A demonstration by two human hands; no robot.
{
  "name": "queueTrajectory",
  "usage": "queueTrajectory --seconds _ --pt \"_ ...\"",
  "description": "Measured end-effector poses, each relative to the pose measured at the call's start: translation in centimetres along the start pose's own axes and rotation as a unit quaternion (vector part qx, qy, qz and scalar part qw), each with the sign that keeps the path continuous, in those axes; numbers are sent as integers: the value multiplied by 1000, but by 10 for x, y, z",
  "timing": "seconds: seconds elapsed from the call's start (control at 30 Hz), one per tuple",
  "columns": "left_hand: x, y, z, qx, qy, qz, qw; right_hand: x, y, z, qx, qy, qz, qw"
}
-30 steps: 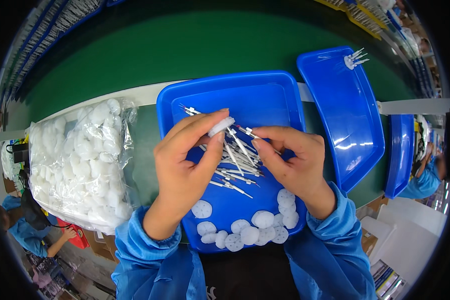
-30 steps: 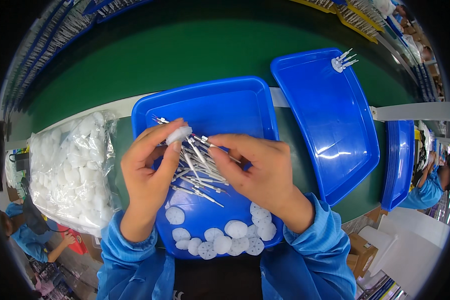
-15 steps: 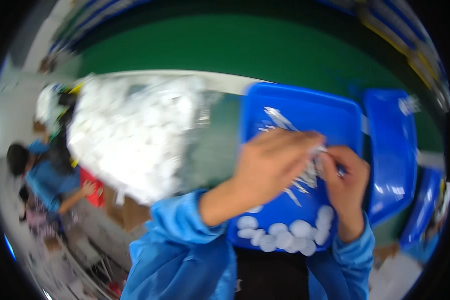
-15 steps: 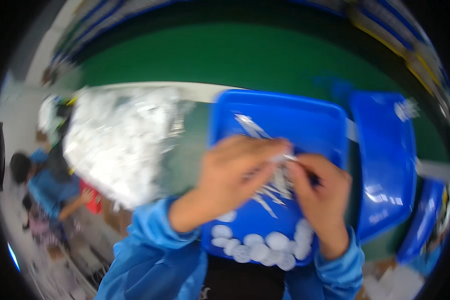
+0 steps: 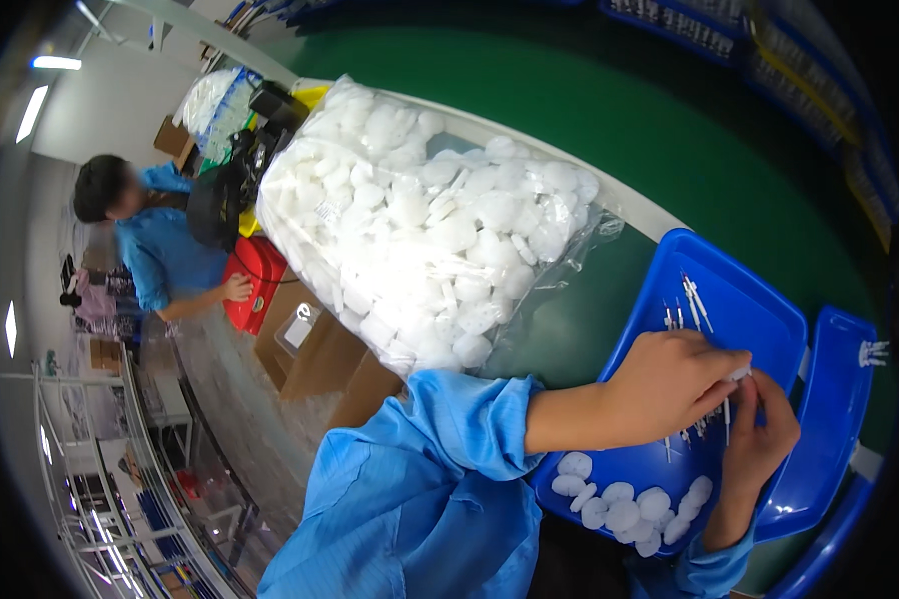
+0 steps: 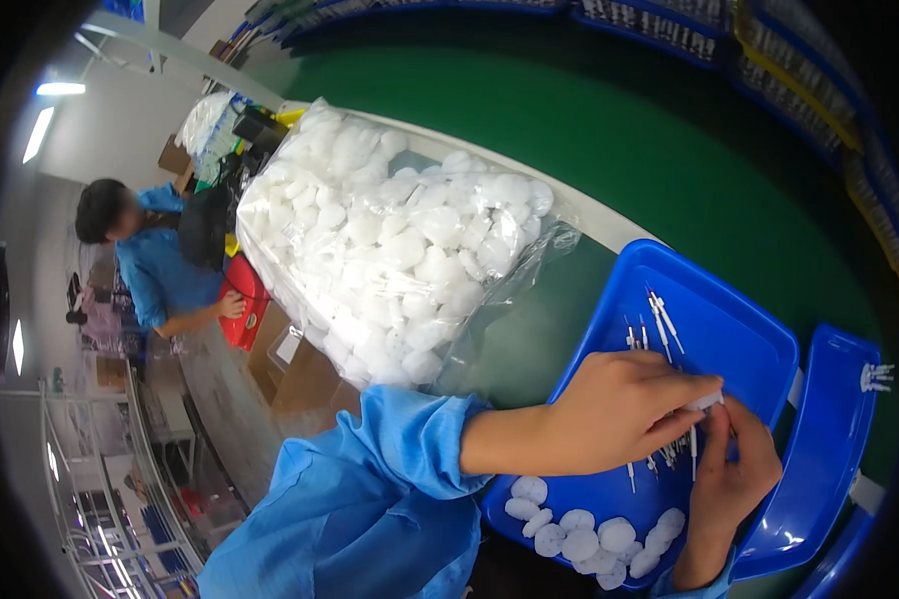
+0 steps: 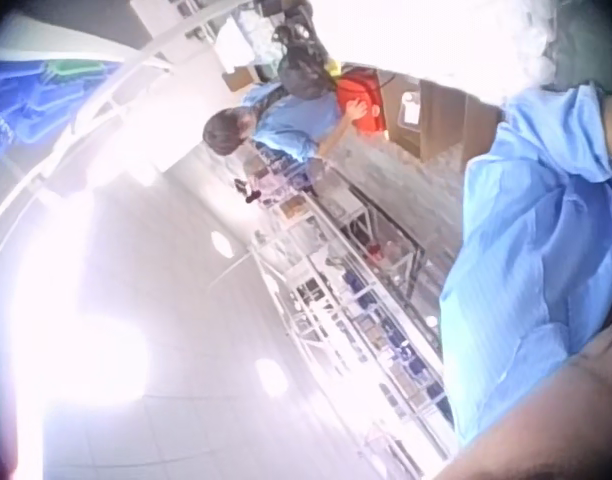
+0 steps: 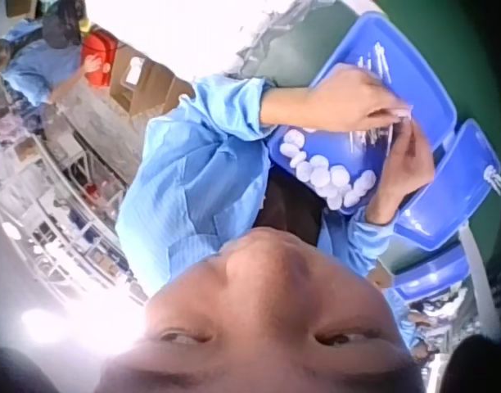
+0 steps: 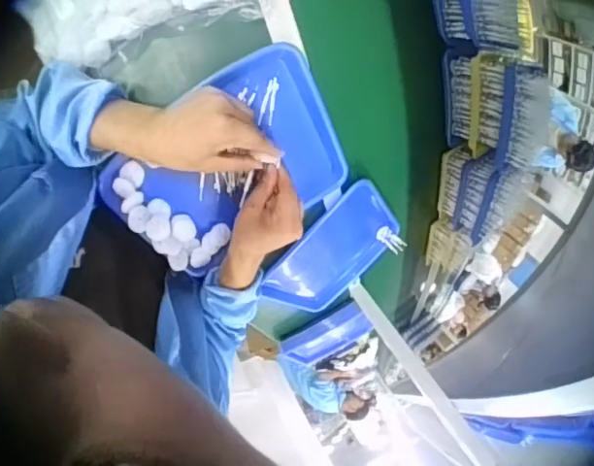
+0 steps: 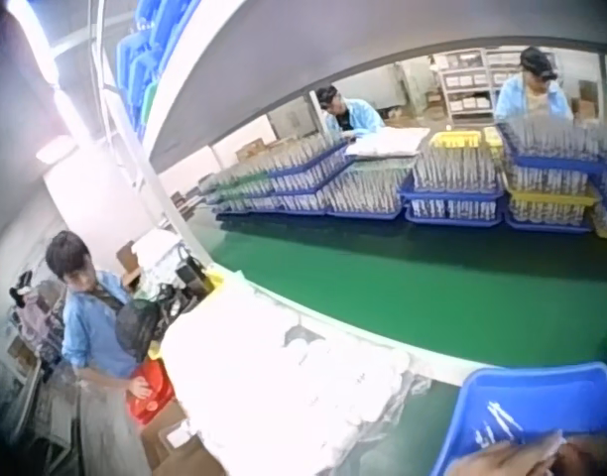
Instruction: The person inserts thin white rods into the holes of small white circular discs. They pick up a disc, insert several rods, and place the assembled unit into a blue tray. The process is repeated continuously with materials from a nearby bag.
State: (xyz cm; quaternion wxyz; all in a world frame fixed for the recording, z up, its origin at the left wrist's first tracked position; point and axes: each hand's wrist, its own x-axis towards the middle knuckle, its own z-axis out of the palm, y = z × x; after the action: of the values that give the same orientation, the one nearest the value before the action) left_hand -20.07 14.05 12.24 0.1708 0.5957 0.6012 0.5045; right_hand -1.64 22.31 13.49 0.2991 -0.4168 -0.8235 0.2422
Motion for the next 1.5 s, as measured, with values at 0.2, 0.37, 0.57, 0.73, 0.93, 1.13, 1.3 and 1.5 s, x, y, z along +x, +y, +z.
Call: queueTrajectory --seconds 0.2,0.37,0.57,0.73,0.93,1.13,1.3,1.5 --pt "-1 -8 6 -97 -11 -48 994 -8 34 -8 49 -24 -9 998" --pt "13 -6 9 -96 23 37 994 -4 47 -12 197 -22 -9 980" --pt "5 -5 -3 5 46 98 994 3 10 -2 284 -84 57 953" --pt "17 -3 1 12 46 134 990 4 12 -6 389 -84 24 917" --pt "11 -2 -1 34 29 160 986 -2 10 -1 424 -97 34 900" --pt "14 2 -6 53 17 169 984 -1 7 -1 451 -124 24 884" --pt "16 2 -5 21 10 156 988 -1 10 -5 489 -141 46 860" --pt "15 -2 -4 24 -3 172 985 0 9 -4 463 -134 30 876"
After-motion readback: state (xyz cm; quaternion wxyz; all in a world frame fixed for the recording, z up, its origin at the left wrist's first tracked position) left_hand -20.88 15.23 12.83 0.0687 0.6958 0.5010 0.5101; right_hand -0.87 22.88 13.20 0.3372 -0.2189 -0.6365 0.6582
